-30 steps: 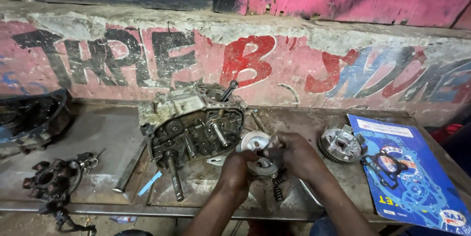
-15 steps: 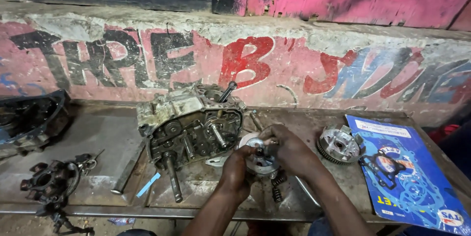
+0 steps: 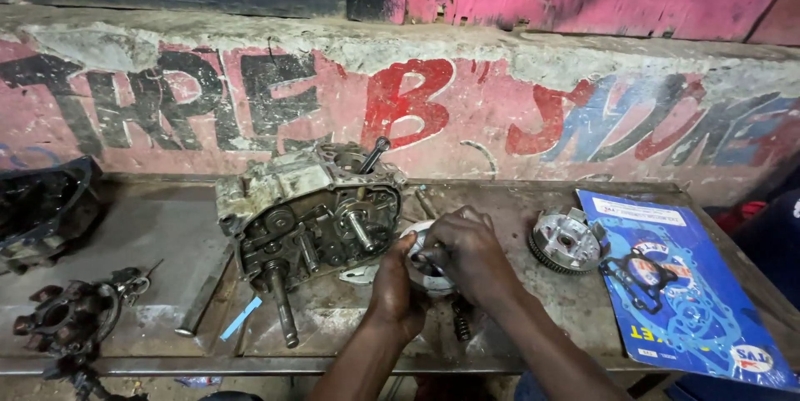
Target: Disassembling and inspecting the clutch plates and assembly of a motorcycle engine on a workbench.
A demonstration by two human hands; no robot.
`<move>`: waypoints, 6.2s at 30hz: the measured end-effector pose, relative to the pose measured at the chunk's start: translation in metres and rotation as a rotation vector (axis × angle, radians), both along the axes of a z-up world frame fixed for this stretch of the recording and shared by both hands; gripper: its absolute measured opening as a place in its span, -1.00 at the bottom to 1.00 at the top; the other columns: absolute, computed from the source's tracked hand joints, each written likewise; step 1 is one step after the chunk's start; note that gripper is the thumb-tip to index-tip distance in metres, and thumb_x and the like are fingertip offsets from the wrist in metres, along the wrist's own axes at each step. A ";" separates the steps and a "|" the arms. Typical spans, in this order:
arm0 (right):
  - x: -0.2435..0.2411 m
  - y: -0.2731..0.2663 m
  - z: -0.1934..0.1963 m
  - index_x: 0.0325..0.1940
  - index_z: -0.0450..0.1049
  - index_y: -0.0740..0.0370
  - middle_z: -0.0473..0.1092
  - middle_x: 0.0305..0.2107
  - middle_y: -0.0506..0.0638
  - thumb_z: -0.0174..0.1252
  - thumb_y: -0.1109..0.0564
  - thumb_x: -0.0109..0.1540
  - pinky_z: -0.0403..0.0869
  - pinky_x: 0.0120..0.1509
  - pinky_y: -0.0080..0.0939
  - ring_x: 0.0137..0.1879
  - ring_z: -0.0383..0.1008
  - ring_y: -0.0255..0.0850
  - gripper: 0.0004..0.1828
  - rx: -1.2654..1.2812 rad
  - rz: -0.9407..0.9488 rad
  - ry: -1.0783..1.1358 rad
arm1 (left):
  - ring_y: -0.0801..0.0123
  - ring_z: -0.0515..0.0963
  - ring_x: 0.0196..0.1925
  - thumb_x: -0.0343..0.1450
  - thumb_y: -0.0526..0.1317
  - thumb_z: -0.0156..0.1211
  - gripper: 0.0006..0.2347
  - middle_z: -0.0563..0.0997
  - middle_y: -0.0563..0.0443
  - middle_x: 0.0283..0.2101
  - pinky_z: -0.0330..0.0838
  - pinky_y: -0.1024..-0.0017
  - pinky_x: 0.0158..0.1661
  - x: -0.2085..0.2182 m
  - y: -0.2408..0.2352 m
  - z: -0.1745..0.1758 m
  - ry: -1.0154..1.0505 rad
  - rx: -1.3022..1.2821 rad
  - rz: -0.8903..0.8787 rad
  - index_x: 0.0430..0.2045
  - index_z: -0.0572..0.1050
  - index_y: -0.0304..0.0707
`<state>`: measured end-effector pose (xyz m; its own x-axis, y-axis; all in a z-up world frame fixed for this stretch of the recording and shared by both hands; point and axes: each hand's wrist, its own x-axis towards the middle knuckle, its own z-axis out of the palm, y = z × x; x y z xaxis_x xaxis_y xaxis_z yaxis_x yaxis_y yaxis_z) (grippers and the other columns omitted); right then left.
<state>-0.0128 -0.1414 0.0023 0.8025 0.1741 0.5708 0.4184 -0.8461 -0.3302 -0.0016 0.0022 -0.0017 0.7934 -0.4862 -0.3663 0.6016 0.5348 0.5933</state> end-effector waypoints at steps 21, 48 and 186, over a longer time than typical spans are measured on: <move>-0.008 -0.211 -0.020 0.01 0.68 -0.06 0.60 -0.02 0.05 0.23 -0.07 0.14 0.49 0.08 -0.05 0.10 0.59 0.03 -0.63 0.057 -0.954 0.758 | -0.04 0.61 0.02 0.05 -0.41 0.26 -0.16 0.63 -0.27 0.05 0.43 0.20 -0.13 0.014 -0.014 -0.006 -0.105 0.203 0.072 0.39 0.29 -0.29; -0.005 -0.151 -0.004 -0.23 0.68 -0.15 0.56 -0.09 -0.01 0.23 0.12 0.19 0.49 0.28 0.14 0.21 0.51 0.10 -0.83 -0.006 -0.716 0.511 | 0.15 0.56 -0.48 0.24 -0.32 0.43 -0.70 0.53 -0.22 -0.41 0.40 0.38 -0.56 -0.001 0.004 0.025 -0.132 0.264 0.140 -0.21 0.55 -0.47; -0.041 0.047 0.040 0.10 0.44 0.38 0.52 -0.21 0.38 0.27 0.17 0.18 0.52 -0.23 -0.21 -0.33 0.54 -0.06 -0.57 1.596 0.418 0.228 | -0.02 0.56 -0.01 0.09 -0.37 0.05 -0.32 0.57 -0.31 0.02 0.49 0.26 -0.30 -0.008 0.112 0.056 -0.370 -0.115 0.358 0.24 0.35 -0.31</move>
